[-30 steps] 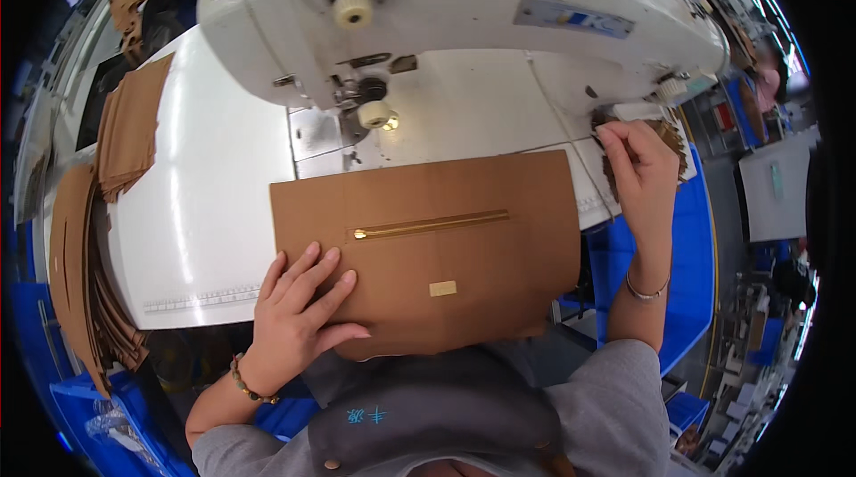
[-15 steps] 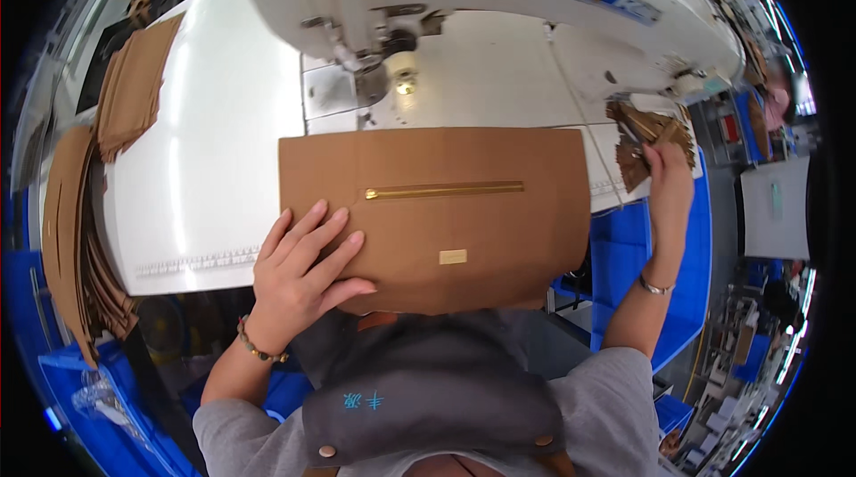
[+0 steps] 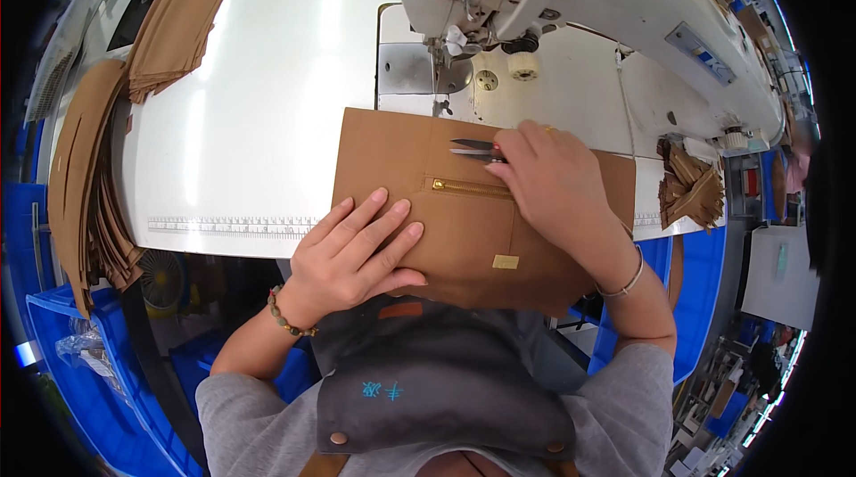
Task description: Use a sewing machine to attach zippers and sew leather panels for pouches.
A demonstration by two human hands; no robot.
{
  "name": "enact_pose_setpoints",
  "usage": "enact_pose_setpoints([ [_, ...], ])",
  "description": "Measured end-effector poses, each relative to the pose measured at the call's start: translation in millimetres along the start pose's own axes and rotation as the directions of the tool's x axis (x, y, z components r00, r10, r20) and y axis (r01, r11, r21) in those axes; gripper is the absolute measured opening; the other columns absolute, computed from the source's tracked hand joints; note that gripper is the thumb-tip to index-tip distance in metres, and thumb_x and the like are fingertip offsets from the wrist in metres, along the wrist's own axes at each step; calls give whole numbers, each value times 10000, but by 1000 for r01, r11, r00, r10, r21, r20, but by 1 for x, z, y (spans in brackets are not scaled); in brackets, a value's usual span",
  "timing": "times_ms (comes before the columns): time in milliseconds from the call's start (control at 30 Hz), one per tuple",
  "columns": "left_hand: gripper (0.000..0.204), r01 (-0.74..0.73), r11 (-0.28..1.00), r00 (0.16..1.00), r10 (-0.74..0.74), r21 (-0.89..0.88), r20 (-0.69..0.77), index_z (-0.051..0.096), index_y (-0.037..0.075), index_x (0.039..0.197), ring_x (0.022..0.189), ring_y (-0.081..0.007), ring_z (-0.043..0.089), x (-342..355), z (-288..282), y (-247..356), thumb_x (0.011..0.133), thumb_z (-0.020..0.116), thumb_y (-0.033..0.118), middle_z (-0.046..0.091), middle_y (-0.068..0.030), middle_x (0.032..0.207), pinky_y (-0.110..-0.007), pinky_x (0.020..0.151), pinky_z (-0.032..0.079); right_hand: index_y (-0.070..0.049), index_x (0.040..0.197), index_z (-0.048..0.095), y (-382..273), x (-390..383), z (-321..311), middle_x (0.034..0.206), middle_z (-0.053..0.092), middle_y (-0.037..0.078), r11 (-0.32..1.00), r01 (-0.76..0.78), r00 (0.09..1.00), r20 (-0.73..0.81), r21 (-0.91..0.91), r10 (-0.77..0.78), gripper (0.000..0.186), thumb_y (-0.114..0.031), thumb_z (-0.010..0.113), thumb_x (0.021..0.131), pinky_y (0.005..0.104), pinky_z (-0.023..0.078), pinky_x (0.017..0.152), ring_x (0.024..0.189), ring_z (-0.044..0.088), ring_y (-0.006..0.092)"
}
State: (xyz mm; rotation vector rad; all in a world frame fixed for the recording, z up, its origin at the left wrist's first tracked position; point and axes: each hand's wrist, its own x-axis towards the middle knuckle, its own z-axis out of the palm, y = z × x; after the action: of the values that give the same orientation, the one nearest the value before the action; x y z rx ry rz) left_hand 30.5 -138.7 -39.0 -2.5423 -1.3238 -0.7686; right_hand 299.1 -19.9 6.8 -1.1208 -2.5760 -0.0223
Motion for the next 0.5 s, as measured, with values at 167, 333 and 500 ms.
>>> enact_pose_setpoints([
  [167, 539, -3, 1000, 1000, 3, 8, -9, 783, 216, 1241, 1256, -247, 686, 0, 1, 0, 876, 737, 609, 744, -34, 1303, -394, 1041, 539, -104, 933, 596, -7, 20, 14, 804, 581, 50, 962, 274, 955, 123, -10, -271, 188, -272, 678, 960, 394, 504, 642, 709, 646, 240],
  [333, 527, -17, 1000, 999, 17, 9, -36, 785, 209, 1233, 1242, -251, 698, -1, 1, -1, 892, 730, 607, 751, -41, 1286, -387, 1025, 547, -89, 905, 599, 17, 36, 7, 781, 613, 54, 971, 214, 977, 23, -103, -212, 216, -276, 702, 941, 389, 495, 617, 705, 653, 249],
  [500, 525, -24, 1000, 999, 24, 13, -36, 786, 206, 1229, 1235, -250, 703, -1, 1, -1, 896, 729, 607, 755, -43, 1280, -380, 1023, 544, -79, 888, 595, 30, 56, 16, 780, 663, 97, 972, 227, 973, 44, -59, -225, 189, -221, 712, 928, 438, 526, 637, 757, 692, 284],
])
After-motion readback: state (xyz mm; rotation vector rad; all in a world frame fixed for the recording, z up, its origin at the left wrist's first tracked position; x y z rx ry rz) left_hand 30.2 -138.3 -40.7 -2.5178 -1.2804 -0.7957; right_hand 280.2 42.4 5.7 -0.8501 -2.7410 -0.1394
